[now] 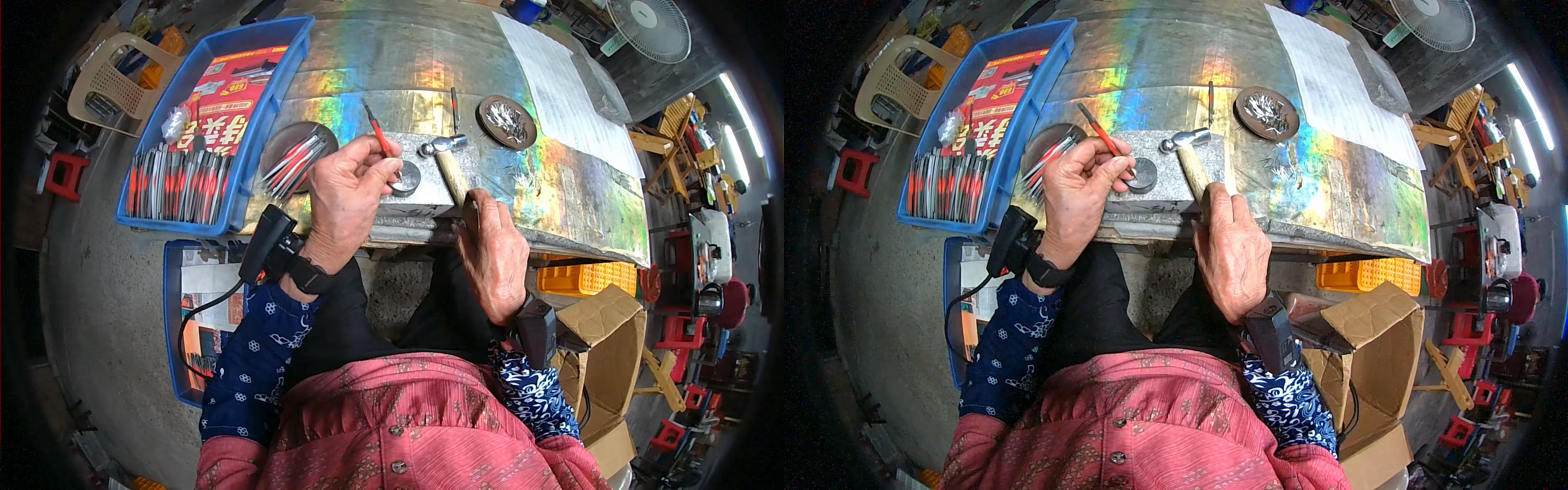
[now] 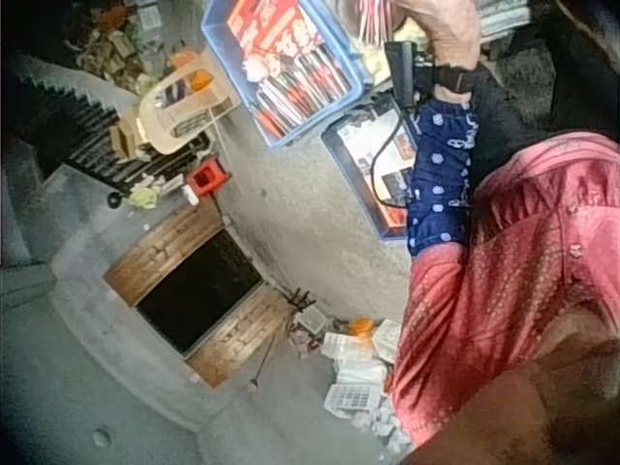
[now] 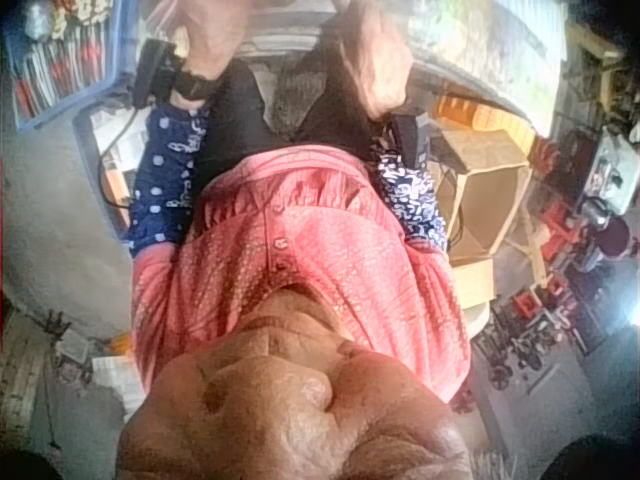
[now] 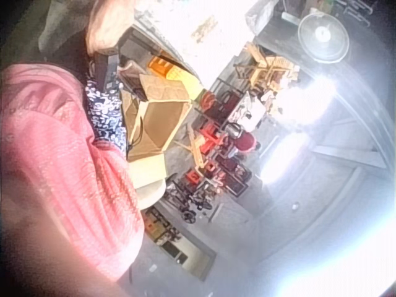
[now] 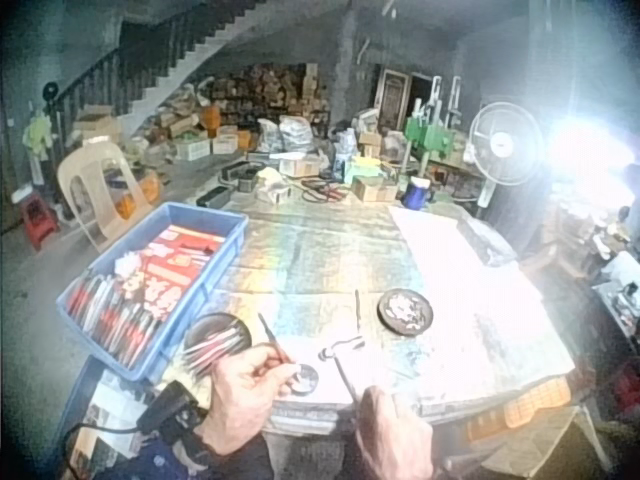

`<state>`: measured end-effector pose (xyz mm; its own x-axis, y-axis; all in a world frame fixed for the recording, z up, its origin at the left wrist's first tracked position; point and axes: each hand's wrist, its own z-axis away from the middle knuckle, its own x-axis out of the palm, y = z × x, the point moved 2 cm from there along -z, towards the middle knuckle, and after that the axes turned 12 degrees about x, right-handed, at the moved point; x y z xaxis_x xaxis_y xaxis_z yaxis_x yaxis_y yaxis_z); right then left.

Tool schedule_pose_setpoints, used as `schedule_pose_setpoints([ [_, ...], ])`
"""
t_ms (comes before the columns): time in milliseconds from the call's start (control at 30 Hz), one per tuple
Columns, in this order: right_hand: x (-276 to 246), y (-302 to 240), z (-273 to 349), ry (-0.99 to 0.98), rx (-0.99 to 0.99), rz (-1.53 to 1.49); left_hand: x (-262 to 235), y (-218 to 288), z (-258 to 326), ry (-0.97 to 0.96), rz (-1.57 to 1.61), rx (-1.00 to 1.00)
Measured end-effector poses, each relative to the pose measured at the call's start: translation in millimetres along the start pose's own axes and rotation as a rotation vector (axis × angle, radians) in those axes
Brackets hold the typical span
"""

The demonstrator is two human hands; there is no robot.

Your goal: The person repeatedly places small metal discs on a metal block and strikes them with a hammer and punch tool to emboss a design. They periodically pick up new discs from a tray and continue the stamping process.

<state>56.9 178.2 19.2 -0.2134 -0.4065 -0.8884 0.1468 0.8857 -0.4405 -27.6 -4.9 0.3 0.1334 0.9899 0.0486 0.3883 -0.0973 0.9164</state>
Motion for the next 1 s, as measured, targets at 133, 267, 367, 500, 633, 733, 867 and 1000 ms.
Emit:
schedule_pose_setpoints([
  [133,-0.5,0.0,0.2,-0.003,-0.001,-0.008,1.0,0.3,0.9,0.007,-0.024,0.000],
  [267,-0.4,-0.7,0.1,-0.001,-0.003,-0.007,0.7,-0.8,0.7,0.011,-0.007,-0.003],
  [367,-0.1,0.5,-0.1,-0.005,-0.017,-0.004,0.7,-1.2,0.7,0.017,-0.014,0.017],
  [500,1.3,2.7,0.1,0.007,-0.069,0.003,2.6,0.8,2.1,0.012,-0.096,0.063],
  [633,4.3,0.4,-0.2,0.120,-0.104,0.038,5.1,9.6,4.3,-0.030,-0.328,0.289],
  [733,1.6,-2.9,-1.7,0.227,-0.098,0.160,7.9,14.2,4.6,-0.042,-0.419,0.389],
  [867,-21.2,-5.7,-4.2,0.243,-0.102,-0.036,9.1,15.4,3.6,-0.046,-0.444,0.401],
  [1000,-62.2,-15.2,4.1,0.265,-0.068,-0.463,9.2,13.6,4.3,-0.038,-0.415,0.386],
])
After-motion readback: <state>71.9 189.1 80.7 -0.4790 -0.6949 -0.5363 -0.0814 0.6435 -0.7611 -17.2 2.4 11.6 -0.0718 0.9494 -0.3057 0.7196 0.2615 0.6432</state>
